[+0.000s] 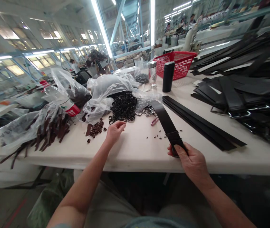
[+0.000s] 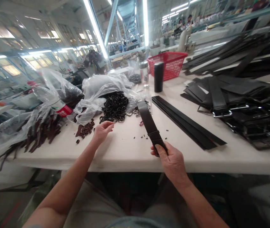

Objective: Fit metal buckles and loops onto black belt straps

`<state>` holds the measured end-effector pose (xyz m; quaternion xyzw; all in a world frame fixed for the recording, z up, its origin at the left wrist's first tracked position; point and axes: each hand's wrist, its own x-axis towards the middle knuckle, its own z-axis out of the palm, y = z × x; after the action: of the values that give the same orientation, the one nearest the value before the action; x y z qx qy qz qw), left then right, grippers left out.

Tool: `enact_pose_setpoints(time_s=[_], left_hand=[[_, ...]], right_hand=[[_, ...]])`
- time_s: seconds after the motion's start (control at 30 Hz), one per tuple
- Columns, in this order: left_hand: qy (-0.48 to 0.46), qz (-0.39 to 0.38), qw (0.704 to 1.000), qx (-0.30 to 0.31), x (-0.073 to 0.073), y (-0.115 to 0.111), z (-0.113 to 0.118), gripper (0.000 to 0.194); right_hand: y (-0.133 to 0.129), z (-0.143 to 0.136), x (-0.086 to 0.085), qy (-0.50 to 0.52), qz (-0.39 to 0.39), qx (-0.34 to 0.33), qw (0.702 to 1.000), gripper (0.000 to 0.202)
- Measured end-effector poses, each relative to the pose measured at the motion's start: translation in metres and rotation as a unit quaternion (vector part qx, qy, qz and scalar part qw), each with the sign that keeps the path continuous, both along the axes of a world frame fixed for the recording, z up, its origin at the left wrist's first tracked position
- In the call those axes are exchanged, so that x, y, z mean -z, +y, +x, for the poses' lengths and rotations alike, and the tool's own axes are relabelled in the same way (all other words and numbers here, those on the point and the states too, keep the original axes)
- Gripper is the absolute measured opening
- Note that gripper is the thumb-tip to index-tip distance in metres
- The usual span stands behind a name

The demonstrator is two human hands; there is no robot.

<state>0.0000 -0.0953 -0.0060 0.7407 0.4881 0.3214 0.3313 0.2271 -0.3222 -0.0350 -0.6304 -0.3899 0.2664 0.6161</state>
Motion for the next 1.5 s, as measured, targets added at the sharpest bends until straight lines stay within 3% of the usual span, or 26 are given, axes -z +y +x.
enact_pose_setpoints(time_s=[0.1, 0.2, 0.33, 0.47, 0.67, 0.73, 0.83, 0.93, 1.17, 1.5], left_hand=[[0.058, 0.022, 0.998, -0.016, 0.000, 0.029, 0.011, 0.015], [0.094, 0.034, 0.994, -0.032, -0.002, 0.041, 0.024, 0.004], [0.083, 0.034, 0.995, -0.042, -0.005, 0.042, 0.029, 0.004], [-0.002, 0.023, 0.998, -0.050, -0.004, 0.033, 0.021, 0.007], [-0.194, -0.082, 0.977, -0.032, 0.000, -0.007, 0.021, 0.038], [-0.296, -0.173, 0.939, -0.022, -0.001, -0.029, 0.028, 0.038], [-0.423, -0.309, 0.852, -0.017, -0.002, -0.066, 0.041, 0.032], [-0.446, -0.360, 0.819, -0.008, -0.004, -0.099, 0.053, 0.030], [-0.458, -0.341, 0.821, 0.023, -0.001, -0.142, 0.071, 0.033], [-0.451, -0.259, 0.852, 0.060, 0.001, -0.159, 0.082, 0.022]], right_hand=[[-0.001, 0.000, 0.000, -0.009, -0.006, -0.006, 1.000, 0.049], [-0.002, -0.001, -0.001, 0.005, -0.007, -0.015, 1.000, 0.050], [-0.003, -0.002, -0.001, 0.034, -0.007, -0.023, 0.999, 0.050], [-0.003, -0.002, 0.001, 0.047, -0.011, -0.031, 0.998, 0.050], [-0.003, -0.006, -0.002, 0.029, -0.018, -0.039, 0.999, 0.045], [-0.003, -0.010, -0.003, 0.023, -0.016, -0.043, 0.999, 0.043], [-0.003, -0.018, -0.005, 0.019, -0.018, -0.055, 0.998, 0.039], [-0.002, -0.027, -0.007, 0.009, -0.019, -0.069, 0.997, 0.035], [0.002, -0.038, -0.015, -0.009, -0.017, -0.061, 0.998, 0.029], [0.002, -0.039, -0.013, 0.002, -0.021, -0.084, 0.996, 0.024]])
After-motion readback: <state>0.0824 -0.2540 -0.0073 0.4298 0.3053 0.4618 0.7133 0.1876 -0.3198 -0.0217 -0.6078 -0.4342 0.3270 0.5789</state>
